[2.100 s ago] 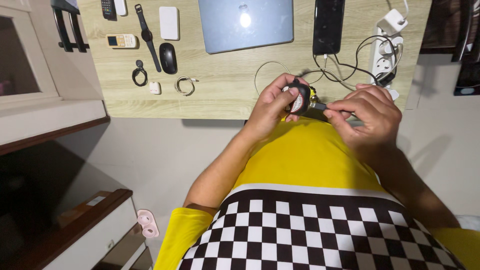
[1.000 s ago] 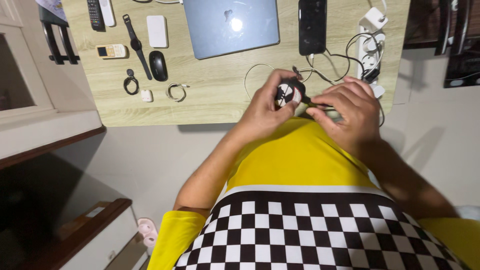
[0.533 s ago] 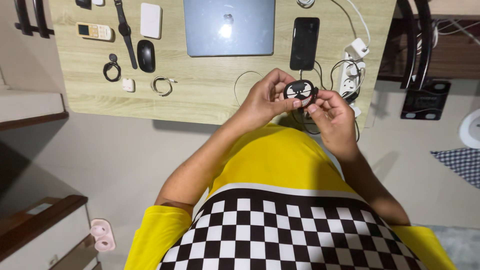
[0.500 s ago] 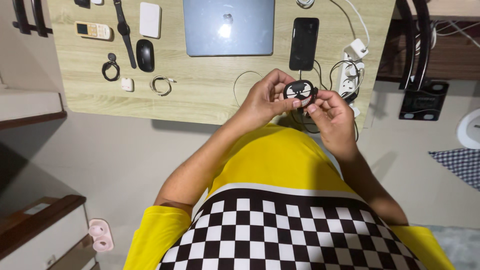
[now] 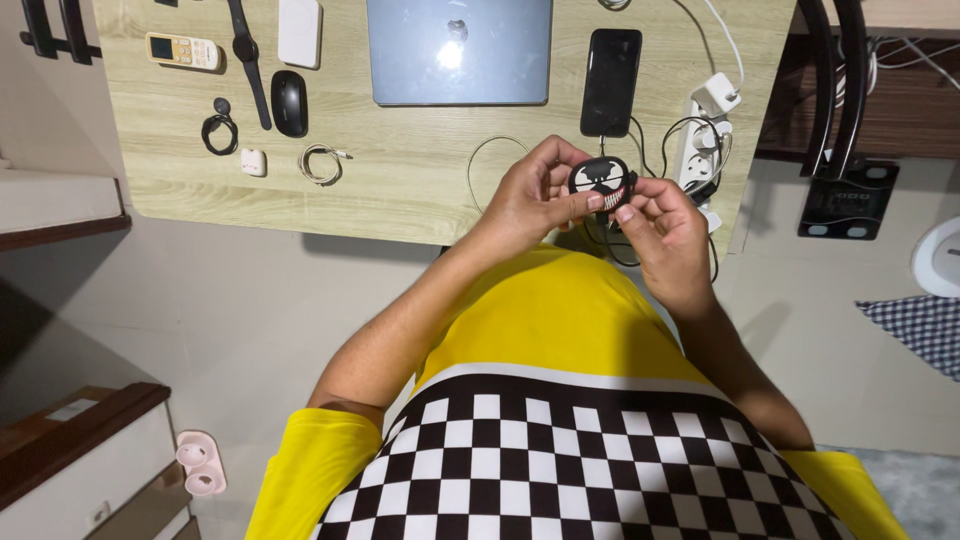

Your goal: The person organizes various electronic devices and accessories on a desk. They coil and place cables, connect a charging cable to a smartphone, and arrange a smartwatch, mouse, and other items on the surface.

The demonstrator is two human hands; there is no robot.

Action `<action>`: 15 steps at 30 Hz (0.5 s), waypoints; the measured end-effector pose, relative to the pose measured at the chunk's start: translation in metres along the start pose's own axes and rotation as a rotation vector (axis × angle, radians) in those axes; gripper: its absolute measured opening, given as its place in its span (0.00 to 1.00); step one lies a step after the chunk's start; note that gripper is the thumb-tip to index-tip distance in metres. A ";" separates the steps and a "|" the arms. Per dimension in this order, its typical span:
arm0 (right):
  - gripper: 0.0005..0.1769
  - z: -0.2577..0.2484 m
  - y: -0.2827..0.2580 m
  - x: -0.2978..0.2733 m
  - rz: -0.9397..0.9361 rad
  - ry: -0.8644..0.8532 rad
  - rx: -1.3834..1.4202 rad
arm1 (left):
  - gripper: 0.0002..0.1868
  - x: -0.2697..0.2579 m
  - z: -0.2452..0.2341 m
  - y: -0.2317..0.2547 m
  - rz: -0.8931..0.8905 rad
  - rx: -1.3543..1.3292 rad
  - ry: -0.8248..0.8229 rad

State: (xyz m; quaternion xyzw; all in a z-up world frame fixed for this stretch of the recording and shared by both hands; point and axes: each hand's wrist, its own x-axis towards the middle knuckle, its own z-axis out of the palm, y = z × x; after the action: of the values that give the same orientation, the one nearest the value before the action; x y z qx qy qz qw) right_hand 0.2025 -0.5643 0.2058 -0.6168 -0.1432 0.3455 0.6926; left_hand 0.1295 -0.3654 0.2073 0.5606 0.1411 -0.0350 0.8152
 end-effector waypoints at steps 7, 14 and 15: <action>0.35 0.017 -0.026 -0.004 -0.468 0.017 -0.847 | 0.19 0.000 0.011 -0.004 0.032 -0.023 0.063; 0.26 0.000 0.005 0.008 0.078 -0.141 -0.043 | 0.09 -0.008 0.020 0.009 0.026 0.177 0.066; 0.27 -0.003 0.010 0.006 0.126 -0.151 0.033 | 0.08 -0.007 0.022 0.010 0.073 0.301 0.103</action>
State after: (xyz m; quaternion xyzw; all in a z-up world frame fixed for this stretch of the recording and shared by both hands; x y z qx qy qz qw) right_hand 0.2061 -0.5626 0.1939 -0.5854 -0.1500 0.4360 0.6669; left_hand 0.1293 -0.3831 0.2260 0.6821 0.1555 0.0029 0.7146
